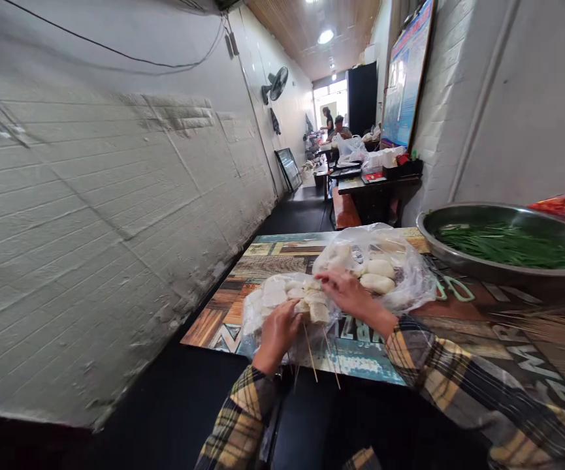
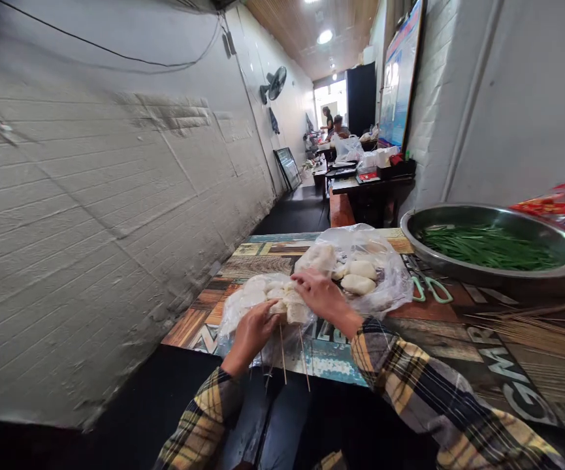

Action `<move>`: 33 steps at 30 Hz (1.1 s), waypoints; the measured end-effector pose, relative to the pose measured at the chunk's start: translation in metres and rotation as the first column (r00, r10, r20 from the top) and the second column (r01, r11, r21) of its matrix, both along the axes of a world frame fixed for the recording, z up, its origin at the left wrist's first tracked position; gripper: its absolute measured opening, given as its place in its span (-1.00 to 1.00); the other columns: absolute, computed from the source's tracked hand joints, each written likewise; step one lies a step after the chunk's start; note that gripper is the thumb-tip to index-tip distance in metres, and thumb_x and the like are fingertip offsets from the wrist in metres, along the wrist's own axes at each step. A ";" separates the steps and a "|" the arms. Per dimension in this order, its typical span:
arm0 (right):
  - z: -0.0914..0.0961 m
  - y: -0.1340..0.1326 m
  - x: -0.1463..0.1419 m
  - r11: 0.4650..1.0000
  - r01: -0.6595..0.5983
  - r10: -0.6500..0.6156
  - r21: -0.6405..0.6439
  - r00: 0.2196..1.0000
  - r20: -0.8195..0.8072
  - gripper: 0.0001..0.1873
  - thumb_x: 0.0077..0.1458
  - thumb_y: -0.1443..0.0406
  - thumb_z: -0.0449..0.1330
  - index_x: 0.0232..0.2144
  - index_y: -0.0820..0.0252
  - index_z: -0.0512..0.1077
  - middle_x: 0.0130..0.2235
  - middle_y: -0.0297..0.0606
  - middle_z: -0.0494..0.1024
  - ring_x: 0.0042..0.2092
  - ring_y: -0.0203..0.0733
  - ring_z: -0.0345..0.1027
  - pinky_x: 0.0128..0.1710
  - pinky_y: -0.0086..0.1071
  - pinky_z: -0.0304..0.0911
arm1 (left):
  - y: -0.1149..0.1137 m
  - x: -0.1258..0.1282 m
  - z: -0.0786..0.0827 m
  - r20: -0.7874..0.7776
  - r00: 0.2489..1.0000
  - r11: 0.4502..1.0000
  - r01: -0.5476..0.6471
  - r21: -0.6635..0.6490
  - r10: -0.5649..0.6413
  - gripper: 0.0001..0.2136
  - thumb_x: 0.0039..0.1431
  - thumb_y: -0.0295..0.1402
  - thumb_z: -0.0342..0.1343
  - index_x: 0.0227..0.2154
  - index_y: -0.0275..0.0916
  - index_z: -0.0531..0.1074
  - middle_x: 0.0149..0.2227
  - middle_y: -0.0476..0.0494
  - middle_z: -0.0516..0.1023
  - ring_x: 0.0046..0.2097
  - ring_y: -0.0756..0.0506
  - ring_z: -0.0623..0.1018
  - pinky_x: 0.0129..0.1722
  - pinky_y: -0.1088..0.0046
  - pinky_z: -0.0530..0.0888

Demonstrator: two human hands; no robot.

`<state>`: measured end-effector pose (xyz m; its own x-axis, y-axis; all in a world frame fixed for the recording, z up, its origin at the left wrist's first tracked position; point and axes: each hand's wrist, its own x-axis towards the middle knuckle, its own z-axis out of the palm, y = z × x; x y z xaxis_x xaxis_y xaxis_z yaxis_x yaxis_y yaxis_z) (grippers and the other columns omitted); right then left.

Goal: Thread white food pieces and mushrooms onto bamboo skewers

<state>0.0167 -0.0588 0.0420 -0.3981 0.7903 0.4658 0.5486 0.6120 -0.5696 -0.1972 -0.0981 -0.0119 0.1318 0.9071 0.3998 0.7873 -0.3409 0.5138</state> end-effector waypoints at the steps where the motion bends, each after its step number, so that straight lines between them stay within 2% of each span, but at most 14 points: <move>1: 0.000 -0.008 0.006 0.994 -0.097 0.094 0.041 0.993 0.070 -0.70 0.24 0.30 0.08 0.00 0.14 0.45 -0.01 -0.18 0.53 -0.01 -0.17 0.41 0.01 -0.33 0.27 | 0.001 -0.001 -0.001 -0.038 0.999 1.000 0.001 0.001 -0.001 -0.65 0.14 -0.43 0.10 0.01 -0.24 0.48 0.01 -0.30 0.57 0.06 -0.24 0.53 0.08 0.18 0.42; 3: -0.002 -0.021 0.015 0.973 -0.221 0.197 0.070 0.947 0.253 -0.63 0.22 0.26 0.14 0.08 0.09 0.40 0.05 -0.18 0.50 0.03 -0.10 0.40 0.01 -0.30 0.27 | 0.005 -0.004 -0.003 -0.082 0.997 1.000 0.007 0.022 -0.005 -0.65 0.17 -0.43 0.07 0.02 -0.26 0.47 0.02 -0.30 0.57 0.07 -0.24 0.53 0.08 0.19 0.43; 4: -0.005 -0.025 0.018 0.977 -0.206 0.176 0.059 0.927 0.331 -0.58 0.21 0.23 0.16 0.12 0.08 0.36 0.06 -0.16 0.49 0.03 -0.06 0.40 -0.01 -0.27 0.29 | 0.007 -0.006 -0.005 -0.094 0.996 0.999 0.012 0.036 -0.009 -0.65 0.18 -0.42 0.06 0.03 -0.26 0.47 0.02 -0.29 0.57 0.07 -0.23 0.53 0.08 0.19 0.43; 7: -0.018 -0.032 0.024 1.000 -0.009 0.010 -0.004 0.902 0.431 -0.52 0.15 0.21 0.24 0.11 0.15 0.37 -0.02 -0.07 0.54 -0.04 0.04 0.43 -0.08 -0.22 0.29 | 0.012 -0.010 -0.008 -0.103 0.994 0.997 0.026 0.067 -0.019 -0.67 0.20 -0.39 0.04 0.02 -0.24 0.47 -0.01 -0.26 0.59 0.05 -0.21 0.55 0.06 0.23 0.45; 12: -0.032 -0.030 0.028 0.992 0.088 -0.049 -0.094 0.933 0.357 -0.82 0.09 0.19 0.27 -0.29 0.16 0.58 -0.26 -0.12 0.60 -0.16 0.00 0.45 -0.20 -0.30 0.23 | 0.012 -0.011 -0.009 -0.131 0.991 0.997 0.028 0.067 -0.019 -0.68 0.24 -0.34 0.01 0.01 -0.24 0.48 -0.02 -0.26 0.60 0.03 -0.19 0.56 0.06 0.25 0.44; 15: -0.028 -0.027 0.024 0.987 0.096 -0.058 -0.128 0.960 0.273 -0.79 0.09 0.24 0.25 -0.53 0.19 0.57 -0.51 -0.25 0.53 -0.36 -0.13 0.41 -0.32 -0.36 0.18 | 0.011 -0.011 -0.007 -0.136 0.991 0.999 0.009 0.053 -0.001 -0.68 0.24 -0.33 0.00 0.00 -0.24 0.47 -0.03 -0.27 0.60 0.01 -0.19 0.56 0.04 0.24 0.44; 17: -0.019 -0.028 0.020 0.990 0.081 -0.058 -0.112 0.978 0.201 -0.75 0.11 0.31 0.22 -0.59 0.23 0.53 -0.53 -0.27 0.49 -0.36 -0.17 0.38 -0.32 -0.38 0.18 | 0.011 -0.009 -0.004 -0.123 0.992 0.999 0.006 0.046 -0.001 -0.68 0.23 -0.33 0.00 0.01 -0.23 0.47 -0.01 -0.27 0.59 0.02 -0.19 0.56 0.03 0.25 0.44; 20: 0.002 -0.039 0.012 0.999 0.015 -0.013 -0.031 0.998 0.058 -0.77 0.17 0.33 0.17 -0.51 0.22 0.52 -0.33 -0.24 0.53 -0.20 -0.19 0.39 -0.18 -0.39 0.22 | 0.011 -0.005 0.002 -0.114 0.993 0.999 0.028 0.025 -0.025 -0.70 0.23 -0.33 -0.01 -0.06 -0.24 0.51 -0.05 -0.26 0.60 0.00 -0.21 0.56 0.01 0.24 0.45; 22: 0.014 -0.050 0.006 0.986 -0.163 0.165 0.037 0.984 -0.061 -0.79 0.18 0.33 0.16 -0.46 0.20 0.53 -0.24 -0.25 0.53 -0.15 -0.22 0.39 -0.12 -0.40 0.23 | 0.012 -0.001 0.005 -0.110 0.994 1.000 0.017 0.003 -0.017 -0.70 0.20 -0.37 0.01 -0.06 -0.26 0.51 -0.08 -0.26 0.61 -0.01 -0.23 0.56 -0.01 0.24 0.45; 24: 0.019 -0.060 0.002 0.928 -0.365 0.371 0.071 0.924 -0.097 -0.81 0.18 0.36 0.15 -0.44 0.20 0.53 -0.27 -0.27 0.54 -0.18 -0.25 0.40 -0.12 -0.42 0.24 | 0.013 0.002 0.007 -0.104 0.994 1.000 -0.017 -0.009 0.016 -0.65 0.14 -0.43 0.04 0.00 -0.28 0.47 -0.05 -0.28 0.60 0.01 -0.24 0.55 0.00 0.23 0.44; 25: 0.019 -0.064 0.003 0.906 -0.419 0.423 0.058 0.903 -0.074 -0.81 0.17 0.37 0.14 -0.43 0.21 0.52 -0.30 -0.28 0.54 -0.22 -0.25 0.40 -0.14 -0.42 0.24 | 0.013 0.003 0.007 -0.100 0.995 1.000 -0.024 -0.008 0.023 -0.61 0.11 -0.46 0.04 0.03 -0.28 0.45 -0.02 -0.28 0.58 0.03 -0.24 0.54 0.02 0.23 0.43; 27: 0.013 -0.070 0.009 0.914 -0.407 0.407 -0.009 0.913 0.027 -0.83 0.16 0.39 0.13 -0.42 0.22 0.51 -0.37 -0.29 0.54 -0.27 -0.25 0.38 -0.20 -0.42 0.23 | 0.011 0.004 0.007 -0.094 0.995 1.000 -0.015 0.000 0.015 -0.58 0.10 -0.49 0.04 0.05 -0.25 0.44 0.03 -0.26 0.56 0.07 -0.23 0.52 0.05 0.23 0.41; 30: 0.000 -0.074 0.029 0.950 -0.302 0.310 -0.078 0.938 0.156 -0.86 0.14 0.38 0.14 -0.37 0.22 0.51 -0.37 -0.28 0.55 -0.31 -0.24 0.37 -0.25 -0.41 0.21 | 0.009 0.002 0.008 -0.063 0.997 0.999 0.042 -0.004 -0.042 -0.57 0.11 -0.48 0.02 0.06 -0.19 0.44 0.03 -0.20 0.56 0.04 -0.17 0.52 0.03 0.30 0.40; 33: -0.006 -0.075 0.047 0.953 -0.264 0.291 -0.146 0.931 0.219 -0.88 0.14 0.27 0.20 -0.33 0.19 0.52 -0.33 -0.27 0.57 -0.29 -0.20 0.39 -0.27 -0.40 0.20 | 0.008 -0.001 0.012 0.000 0.999 0.998 0.044 -0.053 -0.044 -0.59 0.07 -0.47 0.00 0.00 -0.22 0.50 -0.20 -0.15 0.63 -0.27 -0.08 0.55 -0.23 0.42 0.42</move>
